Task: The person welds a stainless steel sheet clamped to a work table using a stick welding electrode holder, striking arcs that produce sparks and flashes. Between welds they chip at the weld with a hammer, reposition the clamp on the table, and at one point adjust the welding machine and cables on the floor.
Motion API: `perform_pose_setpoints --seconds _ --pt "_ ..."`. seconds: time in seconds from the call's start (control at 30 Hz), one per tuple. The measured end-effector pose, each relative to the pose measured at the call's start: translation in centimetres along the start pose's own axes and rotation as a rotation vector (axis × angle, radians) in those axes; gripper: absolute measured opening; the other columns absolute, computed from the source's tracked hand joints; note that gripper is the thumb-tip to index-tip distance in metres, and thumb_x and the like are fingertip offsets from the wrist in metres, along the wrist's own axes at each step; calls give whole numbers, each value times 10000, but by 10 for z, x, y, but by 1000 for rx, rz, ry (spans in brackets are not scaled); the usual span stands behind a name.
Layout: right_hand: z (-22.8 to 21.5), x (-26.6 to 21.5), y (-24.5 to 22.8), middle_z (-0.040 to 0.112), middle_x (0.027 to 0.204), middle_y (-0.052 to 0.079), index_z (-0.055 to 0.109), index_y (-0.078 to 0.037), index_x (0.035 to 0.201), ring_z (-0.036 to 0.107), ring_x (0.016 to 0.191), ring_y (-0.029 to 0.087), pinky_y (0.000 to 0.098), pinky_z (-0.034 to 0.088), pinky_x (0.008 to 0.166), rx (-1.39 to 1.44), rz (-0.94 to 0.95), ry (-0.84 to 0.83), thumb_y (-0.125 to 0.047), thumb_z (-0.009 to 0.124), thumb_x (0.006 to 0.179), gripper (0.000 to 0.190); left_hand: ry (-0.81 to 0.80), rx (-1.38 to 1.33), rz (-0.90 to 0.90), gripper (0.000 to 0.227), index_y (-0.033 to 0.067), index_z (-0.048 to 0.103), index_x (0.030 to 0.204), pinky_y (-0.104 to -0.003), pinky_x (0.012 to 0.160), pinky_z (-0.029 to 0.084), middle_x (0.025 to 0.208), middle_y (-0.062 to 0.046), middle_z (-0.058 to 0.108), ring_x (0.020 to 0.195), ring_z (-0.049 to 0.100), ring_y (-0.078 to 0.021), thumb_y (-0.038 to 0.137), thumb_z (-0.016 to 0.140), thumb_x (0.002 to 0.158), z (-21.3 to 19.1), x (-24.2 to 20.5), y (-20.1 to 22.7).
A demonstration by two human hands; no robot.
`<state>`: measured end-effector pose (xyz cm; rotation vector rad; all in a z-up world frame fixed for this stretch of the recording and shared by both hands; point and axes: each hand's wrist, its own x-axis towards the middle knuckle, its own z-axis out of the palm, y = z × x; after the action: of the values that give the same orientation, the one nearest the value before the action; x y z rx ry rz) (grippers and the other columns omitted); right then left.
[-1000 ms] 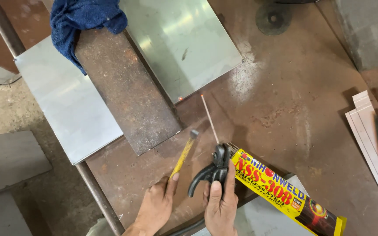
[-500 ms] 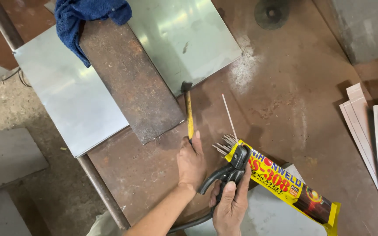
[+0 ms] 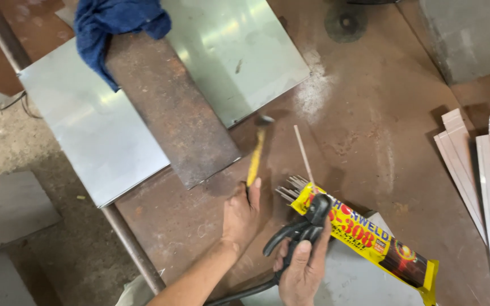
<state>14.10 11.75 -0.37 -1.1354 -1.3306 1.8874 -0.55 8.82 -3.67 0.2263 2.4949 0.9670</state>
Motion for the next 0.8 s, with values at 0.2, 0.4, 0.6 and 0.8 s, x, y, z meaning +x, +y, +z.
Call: perform_pose_setpoints --seconds 0.2,0.4,0.6,0.8 --pt "7 -18 -17 519 739 76 91 -180 1714 490 528 145 286 453 448 17 -196 56 -456 468 1085 784 -222 133 175 442 -8 621 935 -532 584 559 752 -297 668 705 683 -491 426 580 1007 -69 -51 -55" --pt "23 -62 -48 500 780 86 109 -177 1776 443 604 169 337 416 489 -5 -268 147 -577 537 1085 906 -289 180 75 434 24 638 1037 -541 628 564 732 -277 693 726 704 -466 452 583 985 -158 -100 -128" --pt "80 -116 -64 473 663 109 50 -198 1741 410 456 172 353 395 475 -126 -334 218 -651 513 1058 940 -222 128 -95 432 28 642 1014 -559 626 553 749 -292 687 775 688 -485 455 608 961 -247 -121 -187" --pt "143 -142 -41 514 746 151 131 -150 1740 475 529 206 364 449 473 -82 -465 115 -551 538 1117 846 3 54 -56 401 17 652 879 -554 565 512 697 -281 675 694 668 -495 413 623 940 -310 -110 -284"
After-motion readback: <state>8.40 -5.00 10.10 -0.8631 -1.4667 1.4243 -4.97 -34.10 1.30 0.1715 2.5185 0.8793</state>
